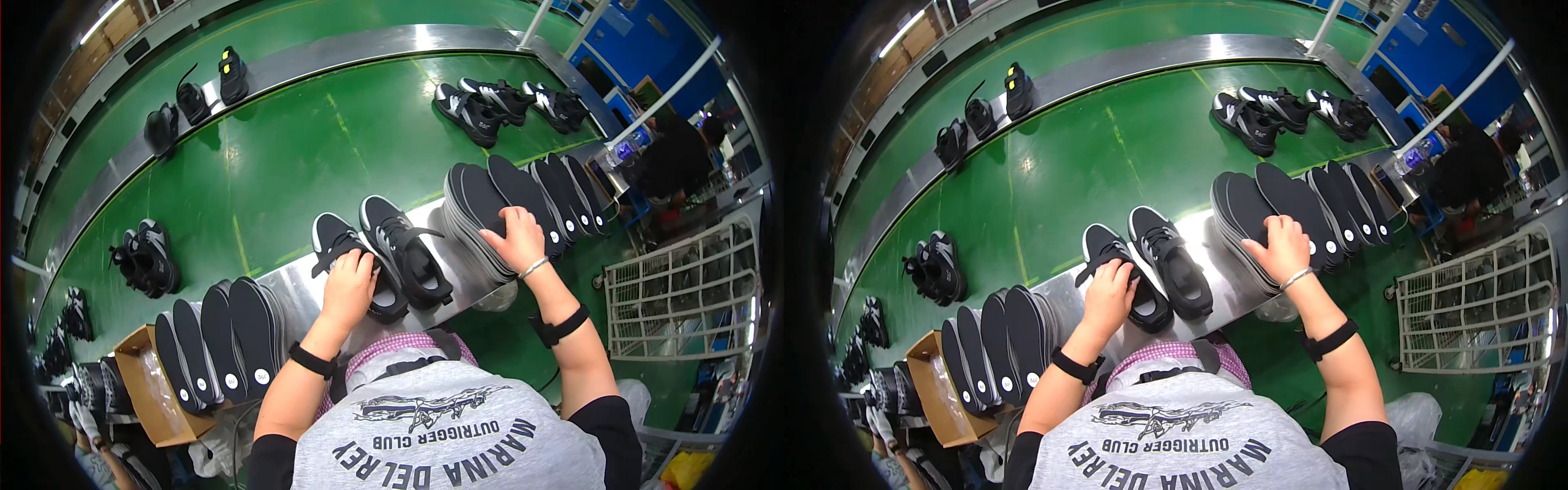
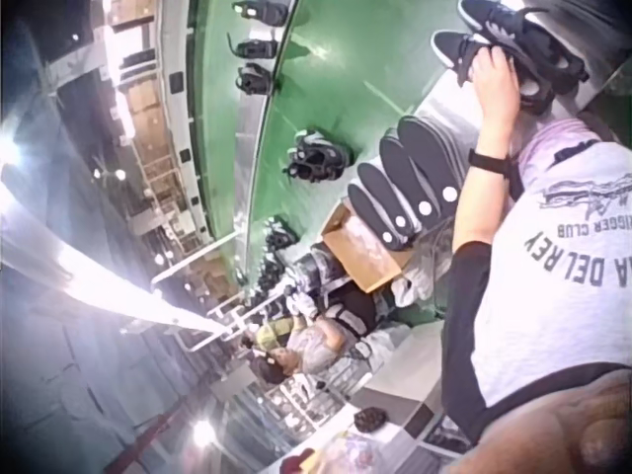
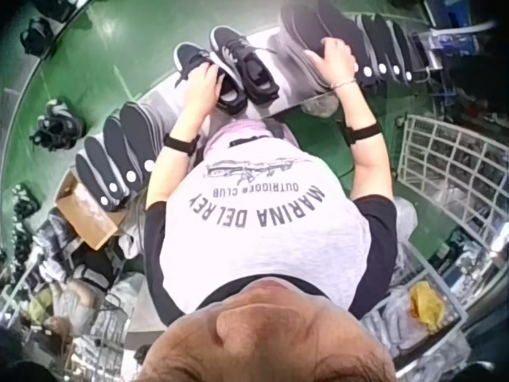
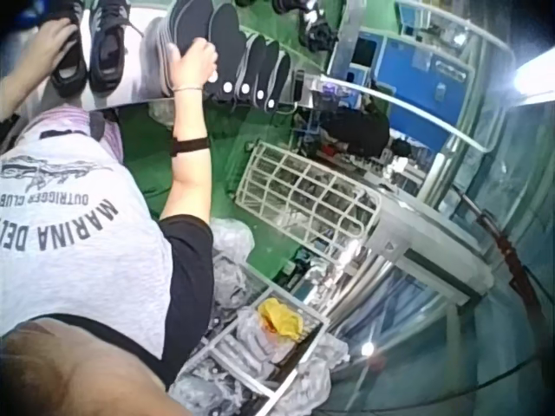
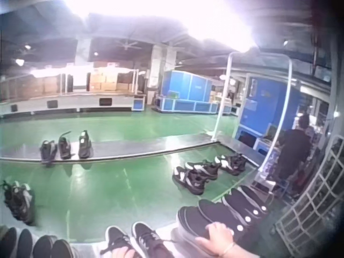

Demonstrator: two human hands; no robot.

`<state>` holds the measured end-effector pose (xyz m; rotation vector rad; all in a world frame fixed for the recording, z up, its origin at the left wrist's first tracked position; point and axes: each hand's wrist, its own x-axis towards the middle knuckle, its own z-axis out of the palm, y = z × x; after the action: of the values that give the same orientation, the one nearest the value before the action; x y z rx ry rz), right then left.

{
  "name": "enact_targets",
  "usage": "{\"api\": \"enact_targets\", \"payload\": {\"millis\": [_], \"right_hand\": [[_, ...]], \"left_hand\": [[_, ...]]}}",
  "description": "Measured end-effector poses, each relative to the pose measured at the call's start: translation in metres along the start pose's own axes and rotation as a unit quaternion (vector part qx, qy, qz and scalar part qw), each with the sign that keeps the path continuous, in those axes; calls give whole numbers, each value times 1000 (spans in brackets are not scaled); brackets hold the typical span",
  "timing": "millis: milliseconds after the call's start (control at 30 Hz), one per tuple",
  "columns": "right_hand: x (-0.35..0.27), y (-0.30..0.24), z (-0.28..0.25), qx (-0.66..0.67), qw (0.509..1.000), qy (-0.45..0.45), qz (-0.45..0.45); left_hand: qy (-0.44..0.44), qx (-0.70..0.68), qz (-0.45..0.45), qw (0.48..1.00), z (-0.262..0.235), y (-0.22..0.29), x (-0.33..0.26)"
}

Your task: Inspecting shoes for quality and inserting insoles on a shoe manufacturing assembly line.

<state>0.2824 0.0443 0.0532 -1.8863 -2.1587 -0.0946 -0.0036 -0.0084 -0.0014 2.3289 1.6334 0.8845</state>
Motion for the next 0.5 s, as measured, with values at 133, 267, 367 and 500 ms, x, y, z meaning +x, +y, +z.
{"api": "enact_targets", "payload": {"millis": [133, 267, 367, 500], "right_hand": [[18, 13, 15, -33, 999, -12, -1], [34, 36, 14, -74, 992, 96, 19], [43, 56, 10, 0, 986, -63, 155], [46, 73, 3, 41, 988, -54, 140]], "left_hand": [[33, -46, -46, 997, -9, -7, 13], [24, -60, -60, 996, -12, -7, 19], [16, -75, -85, 993, -13, -6, 18], [-26, -131, -139, 981, -14, -15, 21]]}}
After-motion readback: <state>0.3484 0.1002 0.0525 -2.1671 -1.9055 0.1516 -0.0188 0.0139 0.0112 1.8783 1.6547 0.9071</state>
